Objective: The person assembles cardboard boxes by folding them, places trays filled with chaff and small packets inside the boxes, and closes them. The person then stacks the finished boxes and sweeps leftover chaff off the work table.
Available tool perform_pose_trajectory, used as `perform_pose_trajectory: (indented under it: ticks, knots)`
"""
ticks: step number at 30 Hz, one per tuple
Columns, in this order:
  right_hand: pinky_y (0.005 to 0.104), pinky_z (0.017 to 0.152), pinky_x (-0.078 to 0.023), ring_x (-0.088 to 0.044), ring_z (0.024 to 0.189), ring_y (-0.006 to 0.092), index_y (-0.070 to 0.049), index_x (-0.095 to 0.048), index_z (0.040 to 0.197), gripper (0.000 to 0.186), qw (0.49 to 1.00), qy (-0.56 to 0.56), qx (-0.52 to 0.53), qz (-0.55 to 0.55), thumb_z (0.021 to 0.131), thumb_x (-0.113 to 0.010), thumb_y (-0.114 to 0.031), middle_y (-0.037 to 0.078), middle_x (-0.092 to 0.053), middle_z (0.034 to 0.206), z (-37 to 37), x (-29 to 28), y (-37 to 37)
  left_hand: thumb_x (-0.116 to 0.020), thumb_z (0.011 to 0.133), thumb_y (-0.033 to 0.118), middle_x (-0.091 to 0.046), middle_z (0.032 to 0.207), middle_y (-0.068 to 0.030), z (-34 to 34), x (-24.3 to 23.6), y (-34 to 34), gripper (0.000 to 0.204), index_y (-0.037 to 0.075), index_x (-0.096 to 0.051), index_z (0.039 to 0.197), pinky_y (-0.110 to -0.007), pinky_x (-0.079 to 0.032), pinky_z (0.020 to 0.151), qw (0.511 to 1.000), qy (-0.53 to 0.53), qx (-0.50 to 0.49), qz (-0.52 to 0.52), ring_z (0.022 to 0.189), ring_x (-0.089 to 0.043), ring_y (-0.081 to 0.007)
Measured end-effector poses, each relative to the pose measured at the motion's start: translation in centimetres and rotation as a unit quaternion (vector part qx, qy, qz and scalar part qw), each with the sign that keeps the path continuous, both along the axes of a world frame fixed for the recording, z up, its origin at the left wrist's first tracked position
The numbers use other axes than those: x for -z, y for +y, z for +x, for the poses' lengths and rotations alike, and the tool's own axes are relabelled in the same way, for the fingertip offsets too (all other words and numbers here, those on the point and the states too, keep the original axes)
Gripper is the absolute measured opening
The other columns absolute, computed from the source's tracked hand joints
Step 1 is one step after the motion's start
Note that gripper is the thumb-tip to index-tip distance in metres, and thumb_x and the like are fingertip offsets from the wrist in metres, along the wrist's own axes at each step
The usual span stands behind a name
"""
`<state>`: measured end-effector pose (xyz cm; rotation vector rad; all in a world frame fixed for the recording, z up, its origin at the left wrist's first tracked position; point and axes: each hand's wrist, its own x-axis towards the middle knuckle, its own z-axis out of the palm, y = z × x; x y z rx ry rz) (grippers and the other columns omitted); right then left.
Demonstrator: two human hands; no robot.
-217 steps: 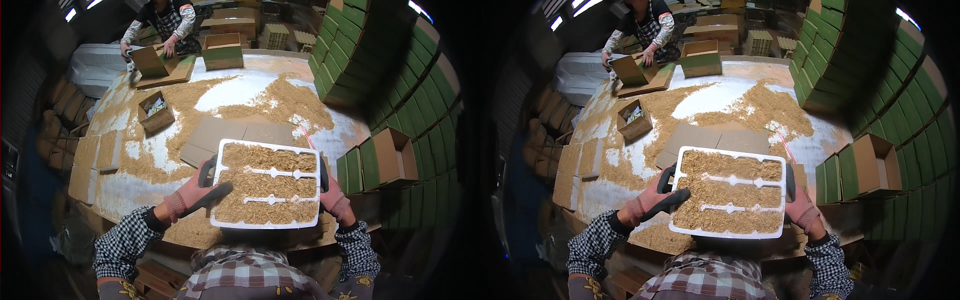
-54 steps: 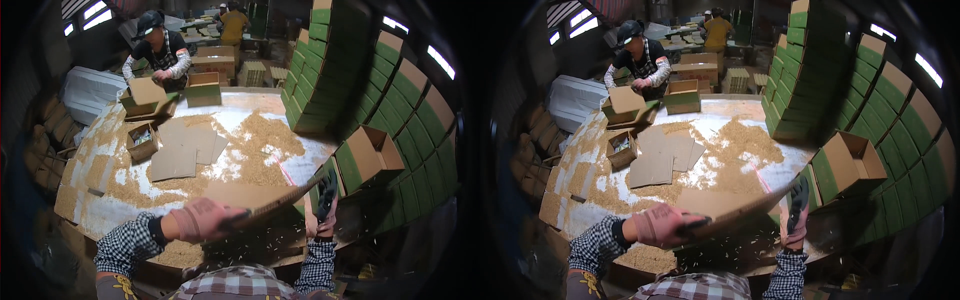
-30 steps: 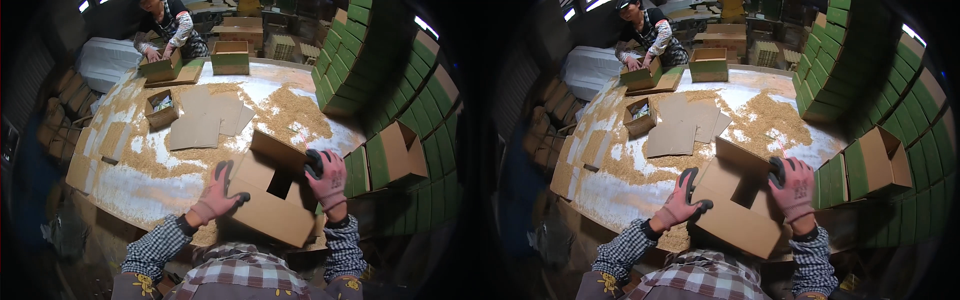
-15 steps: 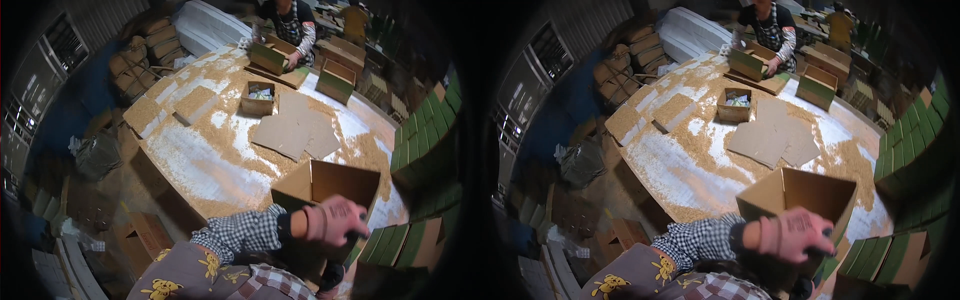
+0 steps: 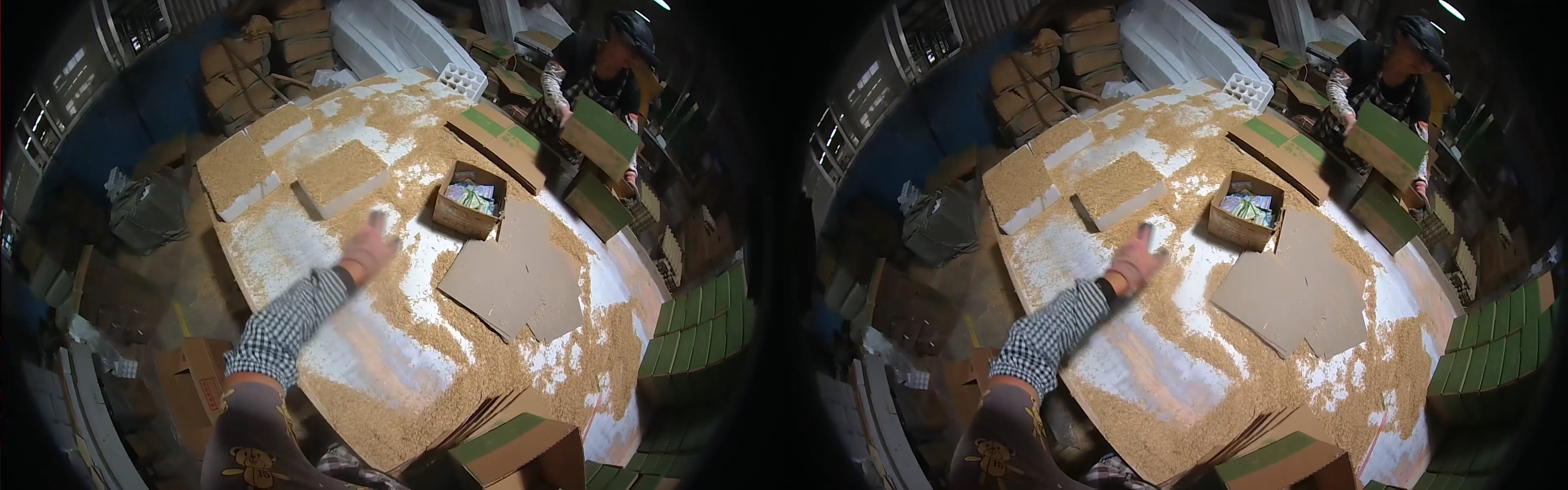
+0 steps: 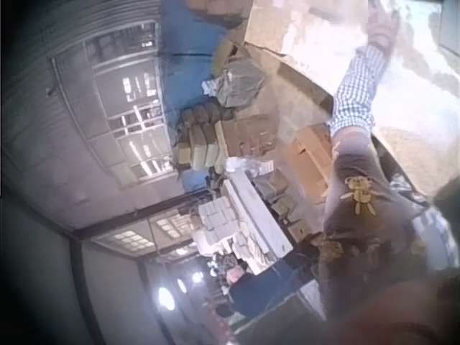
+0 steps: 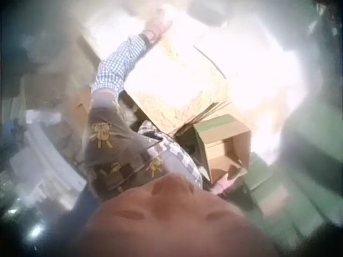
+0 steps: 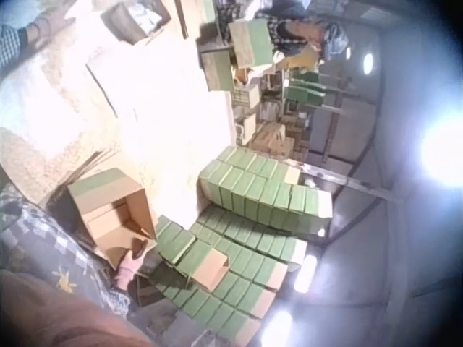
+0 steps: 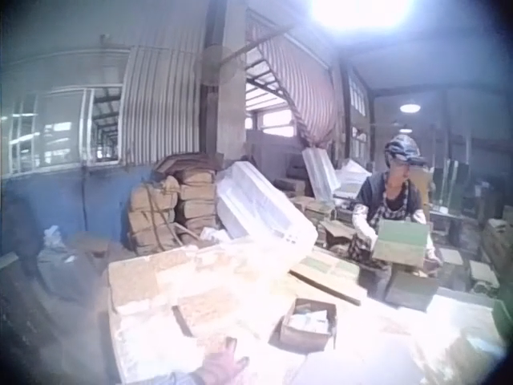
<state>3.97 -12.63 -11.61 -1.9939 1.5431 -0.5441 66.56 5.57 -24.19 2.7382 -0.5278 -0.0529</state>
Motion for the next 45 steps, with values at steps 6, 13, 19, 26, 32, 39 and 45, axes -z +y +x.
perform_pose_trajectory:
  ticks: [6,13,19,26,32,39,45]
  knots:
    - [0.0387,0.098,-0.043,-0.054,0.114,0.0346,-0.001,-0.049,0.131,0.048,0.998,0.039,0.033,0.027,0.083,-0.054,-0.010,0.022,-0.056,0.122,1.8,-0.2,0.3,-0.058,0.083,0.030,-0.038,0.140,-0.0129,9.2,5.4,6.9,0.061,0.011,-0.037,0.137,-0.039,-0.047,0.092,0.989,0.023,-0.140,0.035,0.114,-0.054,-0.0314]
    - [0.0347,0.107,-0.032,-0.044,0.126,0.0274,-0.001,-0.039,0.138,0.071,0.997,0.071,-0.040,0.009,0.071,-0.060,0.000,0.018,-0.048,0.135,-8.3,6.4,-7.3,-0.063,0.079,0.031,-0.038,0.136,-0.0189,-14.8,4.5,0.3,0.058,0.015,-0.044,0.132,-0.044,-0.048,0.089,0.980,0.189,0.043,-0.043,0.109,-0.054,-0.0386]
    - [0.0335,0.105,-0.035,-0.047,0.126,0.0249,-0.006,-0.043,0.137,0.070,0.990,0.132,-0.056,0.008,0.070,-0.050,0.013,0.012,-0.051,0.135,-3.1,2.5,-8.9,-0.066,0.079,0.036,-0.037,0.138,-0.0232,-20.6,2.5,1.0,0.069,0.009,-0.040,0.136,-0.045,-0.044,0.096,0.957,0.220,0.090,-0.165,0.120,-0.045,-0.0390]
    - [0.0360,0.099,-0.041,-0.051,0.120,0.0323,-0.009,-0.044,0.135,0.065,0.987,0.122,-0.098,-0.025,0.073,-0.053,0.007,0.016,-0.054,0.129,-1.0,2.5,-7.8,-0.071,0.081,0.033,-0.036,0.142,-0.0185,-20.7,14.5,13.2,0.078,0.002,-0.032,0.141,-0.038,-0.032,0.107,0.947,0.256,-0.011,-0.194,0.133,-0.033,-0.0300]
    - [0.0392,0.098,-0.042,-0.051,0.114,0.0369,-0.009,-0.042,0.136,0.062,0.975,0.175,-0.127,-0.041,0.076,-0.056,0.000,0.019,-0.054,0.126,-0.4,1.7,-8.3,-0.072,0.080,0.013,-0.060,0.115,-0.0094,-21.1,-0.3,8.6,0.062,-0.001,-0.044,0.134,-0.029,-0.049,0.084,0.724,0.479,-0.030,-0.495,0.099,-0.058,-0.0166]
    - [0.0424,0.090,-0.047,-0.053,0.107,0.0399,-0.010,-0.037,0.137,0.067,0.972,0.174,-0.151,-0.035,0.073,-0.058,-0.004,0.022,-0.048,0.124,1.2,0.5,-7.8,-0.054,0.089,0.023,-0.061,0.115,-0.0132,-21.3,-17.1,6.9,0.048,0.001,-0.046,0.131,-0.037,-0.054,0.085,0.630,0.557,0.052,-0.538,0.102,-0.062,-0.0229]
    - [0.0407,0.100,-0.040,-0.045,0.121,0.0403,-0.007,-0.025,0.144,0.079,0.983,-0.099,-0.104,0.116,0.074,-0.063,-0.009,0.026,-0.039,0.135,-4.7,10.2,-12.0,-0.050,0.095,0.017,-0.051,0.131,-0.0128,-31.1,-17.5,-5.3,0.039,0.004,-0.045,0.131,-0.037,-0.046,0.098,0.595,0.528,0.394,-0.459,0.116,-0.053,-0.0216]
